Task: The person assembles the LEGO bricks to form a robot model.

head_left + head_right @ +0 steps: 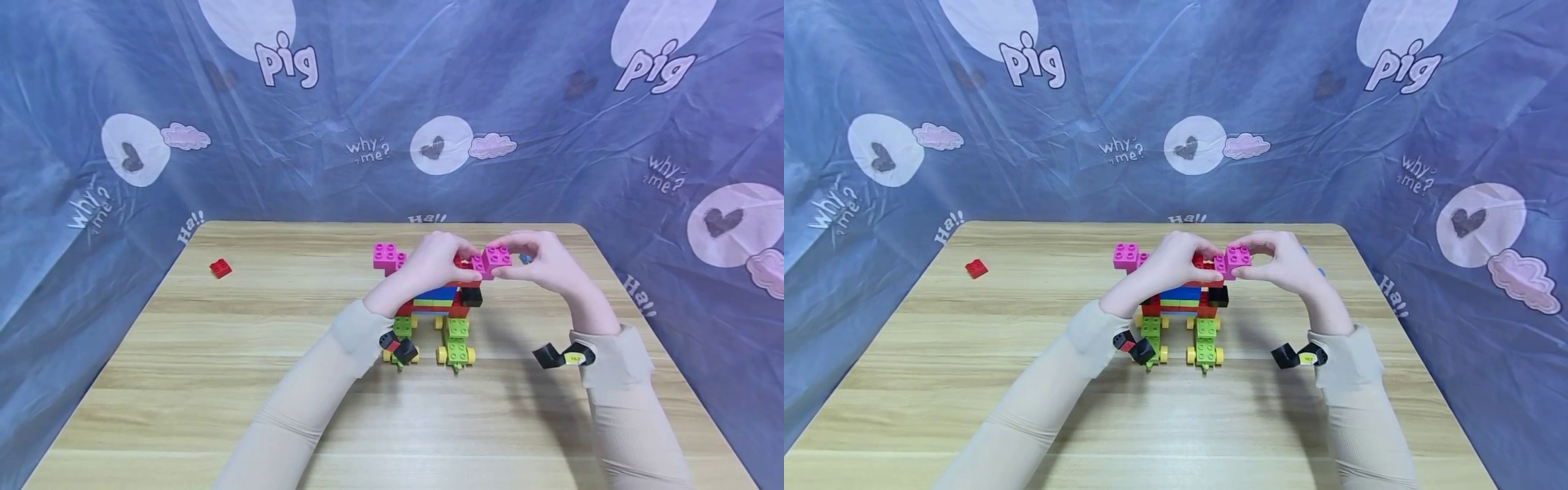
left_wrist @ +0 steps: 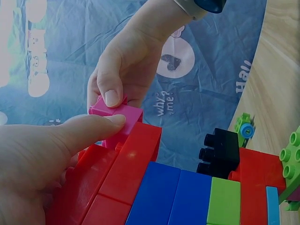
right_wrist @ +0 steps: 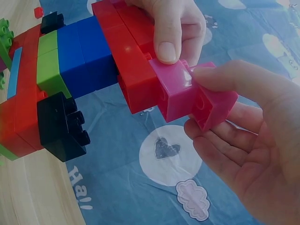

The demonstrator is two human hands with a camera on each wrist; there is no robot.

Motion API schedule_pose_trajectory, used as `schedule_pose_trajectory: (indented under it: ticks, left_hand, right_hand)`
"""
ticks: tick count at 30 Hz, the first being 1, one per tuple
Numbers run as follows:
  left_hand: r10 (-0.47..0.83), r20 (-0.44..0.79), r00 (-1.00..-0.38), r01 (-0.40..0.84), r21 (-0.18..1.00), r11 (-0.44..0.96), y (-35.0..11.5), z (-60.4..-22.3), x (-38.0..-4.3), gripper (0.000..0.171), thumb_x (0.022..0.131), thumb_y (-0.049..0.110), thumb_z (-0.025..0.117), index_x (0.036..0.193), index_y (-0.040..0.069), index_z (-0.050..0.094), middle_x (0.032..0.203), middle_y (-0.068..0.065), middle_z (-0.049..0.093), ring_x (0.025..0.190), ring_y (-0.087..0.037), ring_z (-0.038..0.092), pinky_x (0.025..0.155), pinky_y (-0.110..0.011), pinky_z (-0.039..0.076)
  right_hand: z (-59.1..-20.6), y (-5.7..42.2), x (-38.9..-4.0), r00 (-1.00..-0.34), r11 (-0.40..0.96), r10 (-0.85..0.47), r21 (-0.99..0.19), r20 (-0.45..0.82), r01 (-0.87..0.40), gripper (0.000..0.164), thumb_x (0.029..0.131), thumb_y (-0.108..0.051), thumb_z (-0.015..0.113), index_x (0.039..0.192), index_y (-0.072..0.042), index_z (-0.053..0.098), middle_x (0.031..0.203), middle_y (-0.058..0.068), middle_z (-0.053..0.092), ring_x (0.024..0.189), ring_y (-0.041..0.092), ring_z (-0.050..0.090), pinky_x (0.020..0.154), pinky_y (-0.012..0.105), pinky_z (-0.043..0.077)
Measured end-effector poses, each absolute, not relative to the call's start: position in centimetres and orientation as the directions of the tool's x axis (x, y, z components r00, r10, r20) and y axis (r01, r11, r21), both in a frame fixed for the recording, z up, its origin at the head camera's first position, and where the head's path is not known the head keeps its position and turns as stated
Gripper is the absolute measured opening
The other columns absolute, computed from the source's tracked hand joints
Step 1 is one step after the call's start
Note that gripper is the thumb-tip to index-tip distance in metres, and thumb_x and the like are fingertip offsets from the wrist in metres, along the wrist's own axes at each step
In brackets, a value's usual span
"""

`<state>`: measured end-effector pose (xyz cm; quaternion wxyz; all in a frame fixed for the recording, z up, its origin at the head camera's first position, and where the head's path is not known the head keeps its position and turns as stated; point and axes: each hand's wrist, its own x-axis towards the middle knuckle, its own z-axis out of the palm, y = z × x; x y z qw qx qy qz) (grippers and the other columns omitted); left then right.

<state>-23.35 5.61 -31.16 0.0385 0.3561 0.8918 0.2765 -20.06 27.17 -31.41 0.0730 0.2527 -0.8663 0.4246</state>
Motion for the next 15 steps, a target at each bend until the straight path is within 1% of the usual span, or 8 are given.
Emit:
schedule_pose_trajectory:
  ticks: [7, 15]
  left_hand:
    - [0.655, 0.146, -0.741, 0.624, 0.511, 0.591, 5.61, -31.28, -23.40, 0.044, 0.083, 0.036, 0.075, 0.121, 0.015, 0.068, 0.115, 0.001, 0.071, 0.107, -0.011, 0.064, 0.091, -0.022, 0.051]
    - [0.657, 0.155, -0.738, 0.630, 0.505, 0.589, 5.55, -31.35, -23.32, 0.044, 0.083, 0.037, 0.075, 0.121, 0.016, 0.069, 0.115, 0.002, 0.071, 0.106, -0.010, 0.064, 0.089, -0.021, 0.051]
  right_hand:
    - [-31.35, 27.13, -20.03, -0.856, 0.518, -0.383, -0.686, 0.347, -0.510, 0.036, 0.074, 0.006, 0.076, 0.109, 0.006, 0.067, 0.096, -0.023, 0.065, 0.091, -0.006, 0.061, 0.083, 0.010, 0.047]
    - [-31.42, 27.15, -19.98, -0.871, 0.512, -0.373, -0.713, 0.318, -0.479, 0.037, 0.075, 0.004, 0.076, 0.111, 0.004, 0.067, 0.097, -0.021, 0.066, 0.093, -0.005, 0.062, 0.081, 0.012, 0.048]
